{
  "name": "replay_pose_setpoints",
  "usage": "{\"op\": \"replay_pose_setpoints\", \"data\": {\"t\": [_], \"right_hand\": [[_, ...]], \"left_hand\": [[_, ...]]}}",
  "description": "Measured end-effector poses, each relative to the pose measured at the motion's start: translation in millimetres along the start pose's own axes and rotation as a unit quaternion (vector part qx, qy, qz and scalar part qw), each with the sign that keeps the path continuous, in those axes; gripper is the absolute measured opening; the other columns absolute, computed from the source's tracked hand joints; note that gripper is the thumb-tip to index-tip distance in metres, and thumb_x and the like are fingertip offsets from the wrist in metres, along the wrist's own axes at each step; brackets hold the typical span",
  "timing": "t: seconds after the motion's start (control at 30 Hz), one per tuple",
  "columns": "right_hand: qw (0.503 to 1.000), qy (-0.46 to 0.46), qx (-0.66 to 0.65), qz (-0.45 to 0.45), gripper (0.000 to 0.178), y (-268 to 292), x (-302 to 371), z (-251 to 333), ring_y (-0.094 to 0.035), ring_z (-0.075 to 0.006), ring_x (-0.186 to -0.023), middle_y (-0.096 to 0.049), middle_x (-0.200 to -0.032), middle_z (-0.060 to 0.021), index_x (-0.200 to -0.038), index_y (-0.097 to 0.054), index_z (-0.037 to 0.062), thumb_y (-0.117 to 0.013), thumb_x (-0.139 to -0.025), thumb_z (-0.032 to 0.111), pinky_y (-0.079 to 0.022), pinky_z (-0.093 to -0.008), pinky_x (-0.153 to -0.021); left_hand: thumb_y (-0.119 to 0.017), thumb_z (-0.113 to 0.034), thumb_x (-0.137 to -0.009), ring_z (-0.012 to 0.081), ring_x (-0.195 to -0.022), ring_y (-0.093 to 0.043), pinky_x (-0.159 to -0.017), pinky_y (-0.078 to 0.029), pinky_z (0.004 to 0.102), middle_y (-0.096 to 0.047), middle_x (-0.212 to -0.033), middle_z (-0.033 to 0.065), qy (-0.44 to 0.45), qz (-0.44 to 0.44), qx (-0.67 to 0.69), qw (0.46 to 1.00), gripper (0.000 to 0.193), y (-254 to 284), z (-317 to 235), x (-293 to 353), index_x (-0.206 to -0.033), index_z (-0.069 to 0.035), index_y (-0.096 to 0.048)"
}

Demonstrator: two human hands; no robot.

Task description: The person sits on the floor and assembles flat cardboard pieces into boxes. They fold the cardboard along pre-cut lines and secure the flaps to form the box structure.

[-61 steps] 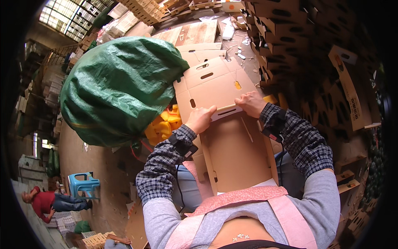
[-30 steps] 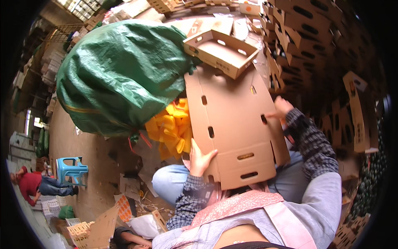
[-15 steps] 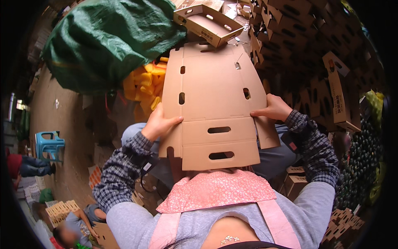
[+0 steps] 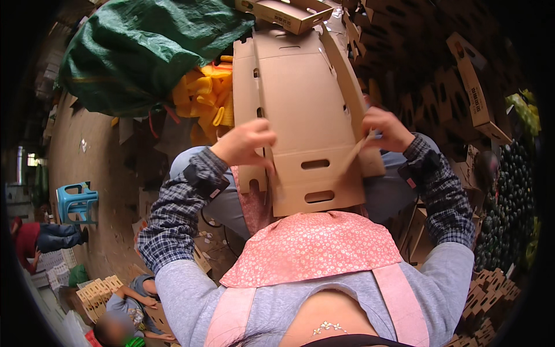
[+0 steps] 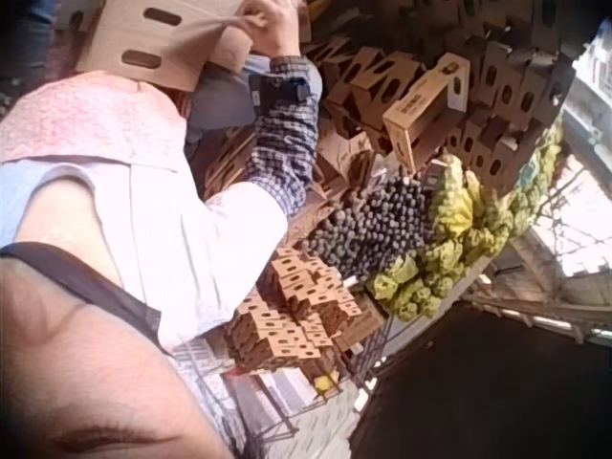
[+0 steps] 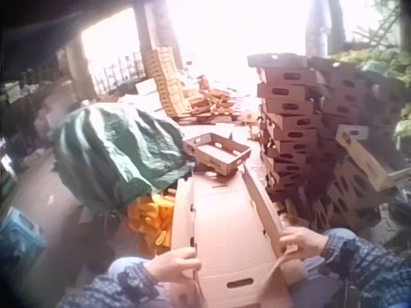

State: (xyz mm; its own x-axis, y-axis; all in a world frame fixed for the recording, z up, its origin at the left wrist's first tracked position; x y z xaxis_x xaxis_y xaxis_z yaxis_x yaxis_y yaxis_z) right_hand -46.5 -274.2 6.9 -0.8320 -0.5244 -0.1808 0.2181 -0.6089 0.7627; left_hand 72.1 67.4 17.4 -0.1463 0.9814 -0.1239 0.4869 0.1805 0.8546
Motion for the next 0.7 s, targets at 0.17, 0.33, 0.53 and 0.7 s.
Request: {"op": "replay_pose_setpoints", "data": {"t": [0.17, 0.33, 0.53, 0.7], "right_hand": [[0.954, -0.129, -0.107, -0.247, 0.011, -3.4, 42.9, 43.8, -0.052, -0.0205, -0.065, -0.052, -0.070, -0.0082, -0.080, -0.056, 0.0012, -0.065, -0.075, -0.003, -0.042, -0.0276, -0.057], [0.995, -0.076, -0.035, 0.050, 0.029, -39.8, 68.2, 90.5, -0.052, -0.0270, -0.090, -0.052, -0.087, -0.0108, -0.092, -0.057, 0.0004, -0.072, -0.072, 0.014, -0.045, -0.0360, -0.079], [0.950, -0.193, -0.193, -0.154, 0.022, -77.7, 50.3, 63.5, -0.050, -0.0265, -0.090, -0.053, -0.083, -0.0100, -0.087, -0.061, 0.0005, -0.064, -0.086, 0.023, -0.040, -0.0331, -0.080], [0.847, -0.364, -0.025, -0.386, 0.043, -96.9, 27.1, 60.7, -0.052, -0.0245, -0.086, -0.053, -0.092, -0.0128, -0.107, -0.051, 0.0025, -0.078, -0.075, 0.013, -0.043, -0.0318, -0.076]], "left_hand": [[-0.071, -0.005, -0.075, 0.0190, -0.064, -0.050, -0.058, -0.041, 0.0312, -0.050, -0.061, 0.0049, 0.179, -0.386, 0.162, 0.890, 0.017, -0.1, -41.1, 45.5, -0.073, -0.005, -0.054], [-0.071, -0.011, -0.076, 0.0235, -0.084, -0.050, -0.074, -0.044, 0.0356, -0.049, -0.094, 0.0133, 0.145, -0.054, 0.172, 0.973, 0.025, -49.9, -97.3, 79.9, -0.095, -0.001, -0.060], [-0.061, -0.015, -0.088, 0.0209, -0.080, -0.044, -0.068, -0.038, 0.0286, -0.041, -0.086, 0.0083, 0.244, -0.325, 0.246, 0.880, 0.016, -92.4, -71.9, 60.9, -0.083, 0.000, -0.061], [-0.061, -0.026, -0.090, 0.0223, -0.105, -0.050, -0.100, -0.034, 0.0418, -0.052, -0.109, 0.0090, 0.349, -0.418, -0.135, 0.827, 0.030, -85.7, -69.9, 21.8, -0.112, -0.004, -0.059]]}}
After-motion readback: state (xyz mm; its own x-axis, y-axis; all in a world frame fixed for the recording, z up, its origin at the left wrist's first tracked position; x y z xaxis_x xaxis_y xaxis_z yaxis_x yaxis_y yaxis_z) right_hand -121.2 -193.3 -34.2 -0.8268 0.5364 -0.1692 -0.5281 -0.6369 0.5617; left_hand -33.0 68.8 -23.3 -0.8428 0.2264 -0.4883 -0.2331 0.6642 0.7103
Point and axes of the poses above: each hand's wrist, its own x-axis away from the middle knuckle, its own y-axis out of the back of the hand, z = x × y, the point moved 1 cm from there along -x, towards the middle knuckle
